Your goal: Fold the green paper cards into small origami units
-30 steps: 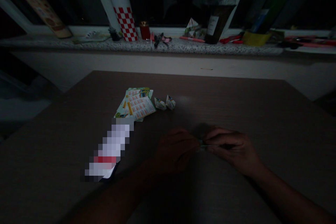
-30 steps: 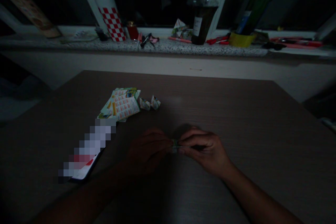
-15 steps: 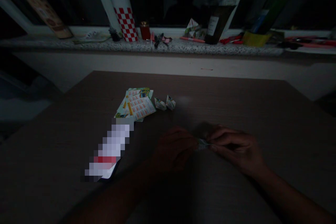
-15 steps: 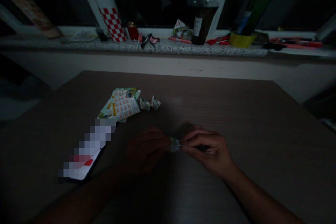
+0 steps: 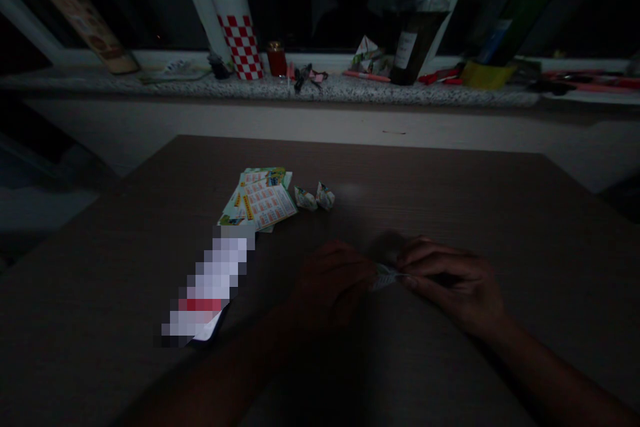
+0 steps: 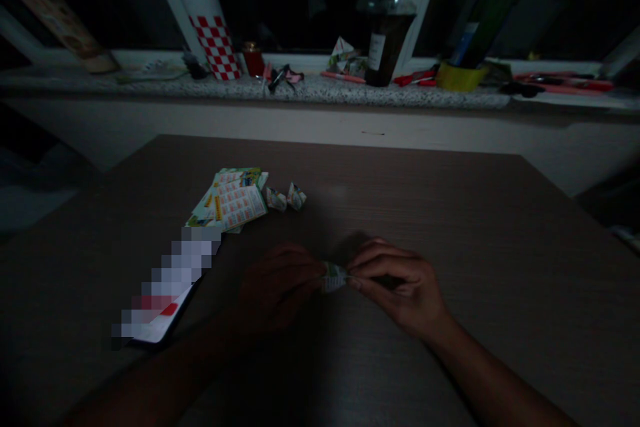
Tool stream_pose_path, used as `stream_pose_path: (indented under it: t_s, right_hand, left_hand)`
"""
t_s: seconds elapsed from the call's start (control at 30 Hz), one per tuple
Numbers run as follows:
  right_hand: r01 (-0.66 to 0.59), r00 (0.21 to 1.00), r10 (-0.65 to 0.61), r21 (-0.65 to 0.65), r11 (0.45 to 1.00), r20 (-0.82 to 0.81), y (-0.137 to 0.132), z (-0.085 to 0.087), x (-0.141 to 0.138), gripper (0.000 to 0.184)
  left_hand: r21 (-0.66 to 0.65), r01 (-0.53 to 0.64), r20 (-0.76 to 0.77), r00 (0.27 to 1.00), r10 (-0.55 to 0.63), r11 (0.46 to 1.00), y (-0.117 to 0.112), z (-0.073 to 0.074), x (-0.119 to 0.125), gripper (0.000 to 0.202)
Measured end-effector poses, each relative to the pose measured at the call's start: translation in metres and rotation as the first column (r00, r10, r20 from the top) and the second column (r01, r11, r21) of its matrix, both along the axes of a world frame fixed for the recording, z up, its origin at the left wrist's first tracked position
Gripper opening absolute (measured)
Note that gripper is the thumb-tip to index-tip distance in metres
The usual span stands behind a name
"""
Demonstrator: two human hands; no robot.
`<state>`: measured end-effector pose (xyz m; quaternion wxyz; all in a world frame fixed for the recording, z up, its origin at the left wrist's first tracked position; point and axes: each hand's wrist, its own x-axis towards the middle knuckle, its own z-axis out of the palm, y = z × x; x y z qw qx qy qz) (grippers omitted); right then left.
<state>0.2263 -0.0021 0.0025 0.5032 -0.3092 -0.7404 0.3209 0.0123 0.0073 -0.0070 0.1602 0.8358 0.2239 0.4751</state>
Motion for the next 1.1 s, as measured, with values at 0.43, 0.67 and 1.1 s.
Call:
stream_pose_path:
  t_s: [0.43,0.67,1.1]
  right_hand:
    - [0.048,0.998,-0.050,0.048,0.998,0.038,-0.0026,0.0019,0.0007,0.015]
    - [0.020,0.993,-0.036,0.143,0.990,0.114,-0.0034,0.0016,-0.0027,0.024]
    - [-0.069,0.937,-0.044,0.306,0.950,0.347,-0.0069,-0.0007,-0.0050,0.024]
  left_hand:
    - [-0.031,-0.032,0.012,0.999,0.032,0.999,-0.0001,0.0005,0.0015,0.009]
    - [-0.024,-0.046,-0.008,0.999,0.046,0.999,-0.0020,-0.0007,0.0030,0.012]
    - [0.097,-0.049,-0.165,0.984,0.065,0.994,-0.0043,0.0023,0.0078,0.007]
